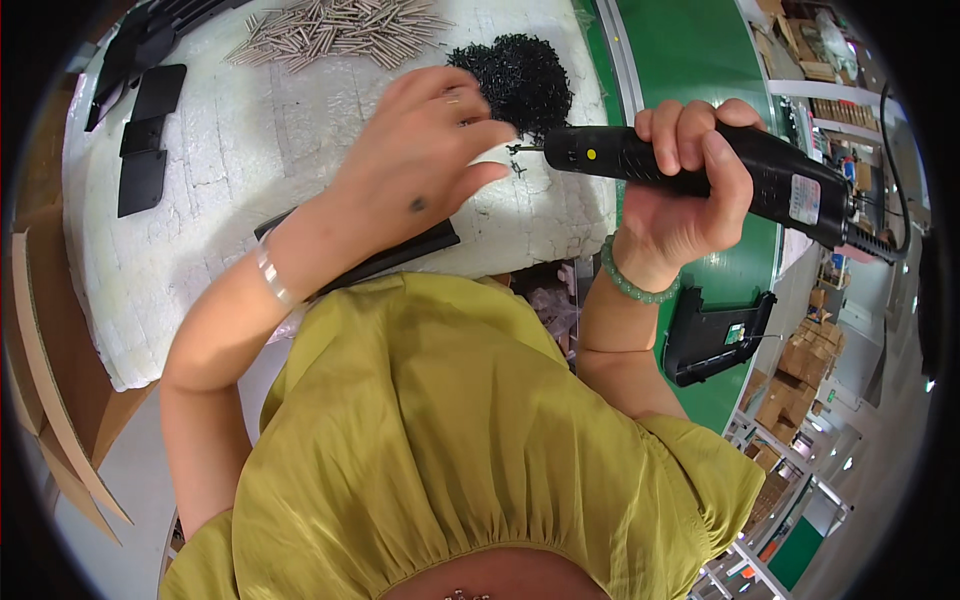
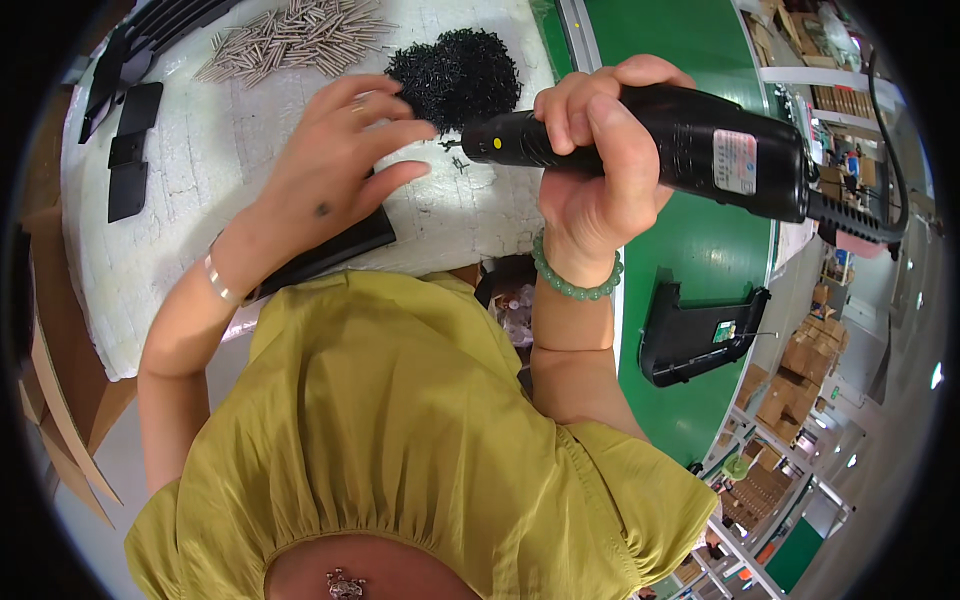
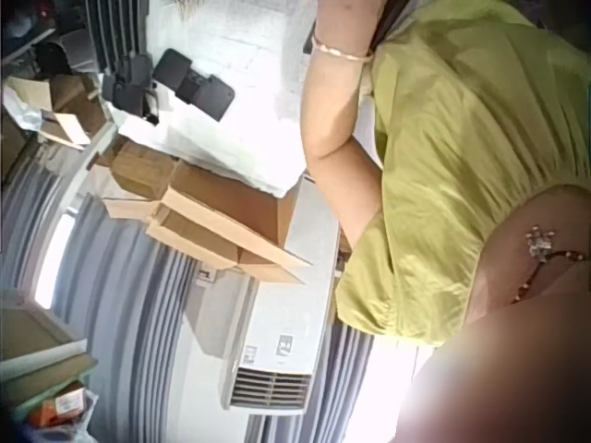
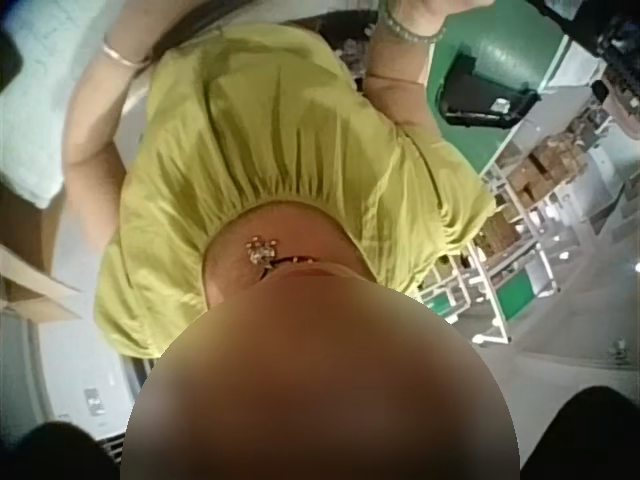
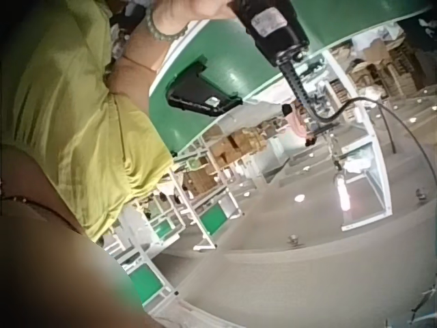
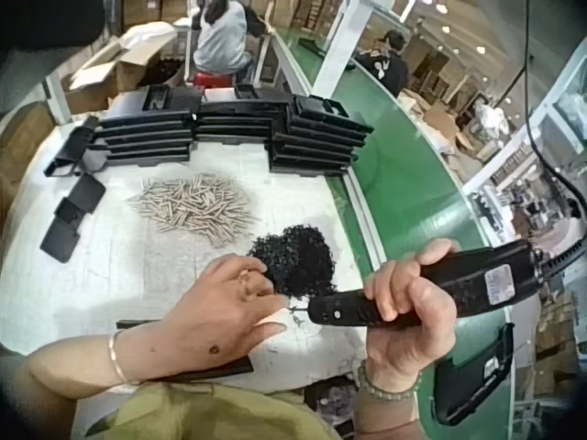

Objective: Assembling plastic components by inserting metal pins using an electric screwdriver.

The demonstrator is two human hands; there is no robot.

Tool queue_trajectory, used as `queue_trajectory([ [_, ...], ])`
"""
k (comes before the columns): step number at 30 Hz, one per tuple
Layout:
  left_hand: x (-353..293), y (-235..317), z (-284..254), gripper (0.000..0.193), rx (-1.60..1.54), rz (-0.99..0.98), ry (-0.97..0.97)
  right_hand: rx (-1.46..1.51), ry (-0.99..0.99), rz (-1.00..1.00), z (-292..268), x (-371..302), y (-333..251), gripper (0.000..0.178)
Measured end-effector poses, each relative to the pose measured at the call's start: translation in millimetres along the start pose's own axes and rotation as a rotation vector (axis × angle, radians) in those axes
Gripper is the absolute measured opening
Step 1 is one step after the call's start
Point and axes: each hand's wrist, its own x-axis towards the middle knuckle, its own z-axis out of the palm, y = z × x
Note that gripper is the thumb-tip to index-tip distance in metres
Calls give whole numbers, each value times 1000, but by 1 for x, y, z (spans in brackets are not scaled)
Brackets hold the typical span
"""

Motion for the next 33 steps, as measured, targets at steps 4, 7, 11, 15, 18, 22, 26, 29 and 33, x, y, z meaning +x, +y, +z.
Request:
queue_trajectory([
  [4, 22, -12, 25, 21, 41, 84, -96, 50, -31, -52, 2, 1, -5, 26],
  [7, 22, -20, 32, 13, 33, 105, 39, 98, -22, -72, 0, 3, -10, 27],
  [11, 24, -26, 34, 13, -78, 32, 109, 115, -8, -113, -3, 7, -15, 28],
  [15, 25, -28, 33, 14, -120, -14, 108, 138, -49, -133, 3, 8, -14, 29],
  [18, 23, -29, 34, 15, -199, -63, 90, 128, -42, -142, 7, 8, -14, 30],
  [22, 25, -29, 25, 13, -184, 16, 155, 154, -45, -177, 7, 8, -17, 30],
  [26, 23, -10, 8, 13, -971, -638, 72, 217, -142, -209, 3, 10, -22, 32],
  [29, 15, -1, 2, 14, -1478, -891, 156, 290, -232, -249, 9, 5, -26, 36],
  [33, 2, 4, -2, 15, -1848, -872, 175, 327, -315, -257, 21, 1, -29, 37],
])
